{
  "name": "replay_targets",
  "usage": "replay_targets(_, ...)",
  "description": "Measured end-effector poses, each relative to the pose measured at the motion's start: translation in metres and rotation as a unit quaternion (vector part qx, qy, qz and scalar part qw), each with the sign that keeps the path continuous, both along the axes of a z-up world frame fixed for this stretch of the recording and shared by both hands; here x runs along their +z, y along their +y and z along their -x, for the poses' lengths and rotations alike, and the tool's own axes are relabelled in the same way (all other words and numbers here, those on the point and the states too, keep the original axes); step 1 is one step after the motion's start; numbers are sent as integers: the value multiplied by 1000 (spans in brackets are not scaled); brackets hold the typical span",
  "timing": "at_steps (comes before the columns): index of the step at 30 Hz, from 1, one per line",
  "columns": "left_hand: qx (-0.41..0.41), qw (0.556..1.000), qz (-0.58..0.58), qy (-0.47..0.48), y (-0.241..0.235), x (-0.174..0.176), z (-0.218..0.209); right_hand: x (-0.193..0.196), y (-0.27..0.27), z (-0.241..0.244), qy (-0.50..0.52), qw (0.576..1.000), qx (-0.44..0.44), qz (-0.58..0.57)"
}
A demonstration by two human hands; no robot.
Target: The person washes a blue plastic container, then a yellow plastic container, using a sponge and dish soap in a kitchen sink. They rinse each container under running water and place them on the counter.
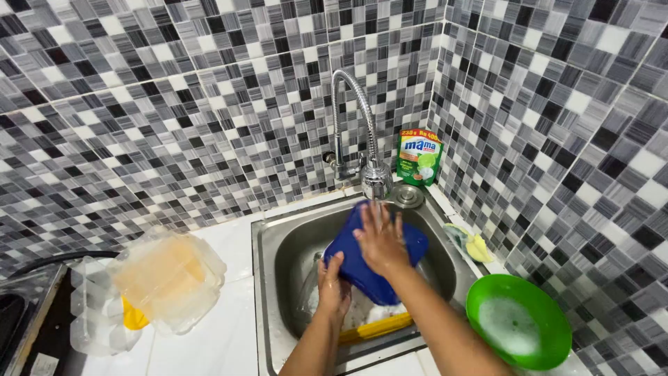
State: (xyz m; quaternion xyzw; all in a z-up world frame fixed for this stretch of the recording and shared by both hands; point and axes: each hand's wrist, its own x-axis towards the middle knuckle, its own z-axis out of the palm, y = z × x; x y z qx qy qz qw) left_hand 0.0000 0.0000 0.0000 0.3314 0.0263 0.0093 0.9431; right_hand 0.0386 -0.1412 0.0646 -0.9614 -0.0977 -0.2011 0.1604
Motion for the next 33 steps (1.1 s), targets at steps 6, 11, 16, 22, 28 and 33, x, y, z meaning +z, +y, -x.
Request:
replay_targets(6,101,989,33,101,38,0,-20,30,1,40,215,955,183,94)
replay_targets(11,64,989,31,130,9,-2,-8,53,17,38,153,982,57,100)
replay_targets(16,102,988,30,109,41,-21,-26,4,12,45,54,933,349,69)
replay_targets(22,39,989,-23,140,22,-47,-20,22,1,21,61,994,51,77)
replay_targets(28,30,997,-21,71,41,-2,-14,16,-2,28,180,923,311,138)
replay_targets(33,-35,990,-38,133,10,-30,-14,28,1,6,153,982,101,46)
